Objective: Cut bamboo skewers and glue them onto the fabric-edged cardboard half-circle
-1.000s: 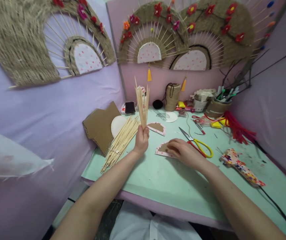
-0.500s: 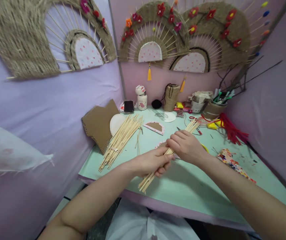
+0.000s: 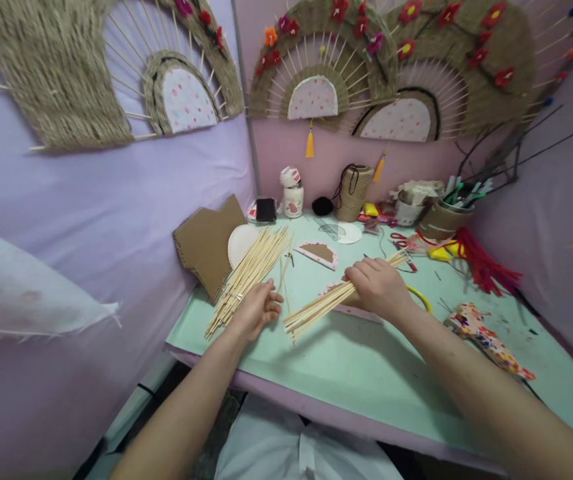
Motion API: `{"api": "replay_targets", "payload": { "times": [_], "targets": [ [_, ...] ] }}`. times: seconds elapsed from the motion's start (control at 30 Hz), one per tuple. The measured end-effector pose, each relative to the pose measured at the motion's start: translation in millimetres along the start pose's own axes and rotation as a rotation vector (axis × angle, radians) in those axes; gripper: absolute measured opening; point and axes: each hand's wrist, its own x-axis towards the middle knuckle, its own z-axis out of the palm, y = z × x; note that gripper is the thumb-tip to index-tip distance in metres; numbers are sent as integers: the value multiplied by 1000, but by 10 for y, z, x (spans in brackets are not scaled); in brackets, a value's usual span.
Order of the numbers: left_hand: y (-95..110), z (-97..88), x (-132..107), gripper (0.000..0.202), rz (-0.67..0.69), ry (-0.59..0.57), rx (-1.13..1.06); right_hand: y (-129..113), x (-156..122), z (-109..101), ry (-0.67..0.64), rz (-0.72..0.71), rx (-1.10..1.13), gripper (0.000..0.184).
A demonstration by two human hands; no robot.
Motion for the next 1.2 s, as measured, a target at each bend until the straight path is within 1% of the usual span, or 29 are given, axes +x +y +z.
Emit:
{"api": "replay_targets", "payload": {
  "times": [0.03, 0.07, 0.13, 0.23, 0.33, 0.4, 0.5, 0.57, 0.67, 0.73, 0.77, 0.8, 0.83, 0.87, 0.9, 0.93, 0.97, 1.07, 1.13, 1.2],
  "targets": [
    [-17, 40, -18, 24, -66, -57, -43, -43, -4, -25, -5, -7, 12, 31],
    [-24, 78, -32, 22, -94, -103, -66, -90, -8, -54, -16, -15, 36, 32],
    [-20, 130, -62, 24, -76, -137, -75, -186, -15, -108, -42, -30, 114, 33],
    [-19, 155, -143, 36, -15, -148, -66, -325, -11, -150, -53, -47, 201, 33],
    [-14, 187, -280, 36, -18, -247, -66, -445, 31, -122, -29, -77, 237, 28],
    [27, 238, -375, 37, -43, -294, -39, -509, 82, -81, -26, -97, 287, 28],
    [164, 331, -471, 39, -75, -303, 18, -566, 174, -32, -40, -93, 388, 28],
    [288, 371, -479, 35, -68, -317, 37, -578, 244, -21, -45, -63, 488, 24],
    [481, 374, -385, 26, -34, -368, 79, -564, 378, -17, -27, -1, 680, 22],
    [599, 347, -242, 22, 21, -392, 114, -528, 496, -2, 43, 83, 783, 19],
    [649, 331, -148, 21, 91, -371, 138, -498, 561, 13, 96, 158, 828, 17],
    [690, 314, -41, 24, 175, -336, 202, -460, 627, 32, 164, 262, 886, 16],
    [717, 298, 76, 29, 255, -281, 331, -415, 690, 56, 234, 386, 952, 17],
    [728, 284, 197, 31, 325, -163, 532, -366, 746, 82, 314, 516, 1038, 18],
    [721, 274, 318, 28, 369, -5, 804, -317, 794, 112, 390, 628, 1127, 20],
    [697, 268, 432, 24, 380, 120, 1108, -272, 830, 143, 439, 701, 1189, 22],
    [658, 266, 537, 18, 369, 163, 1209, -234, 854, 178, 476, 751, 1246, 26],
    [498, 290, 767, 5, 302, 190, 1344, -180, 862, 291, 516, 818, 1357, 36],
    [414, 314, 855, 7, 264, 195, 1390, -178, 835, 363, 542, 853, 1417, 39],
    [385, 322, 905, 11, 242, 192, 1410, -179, 801, 415, 568, 878, 1454, 40]
  ]
}}
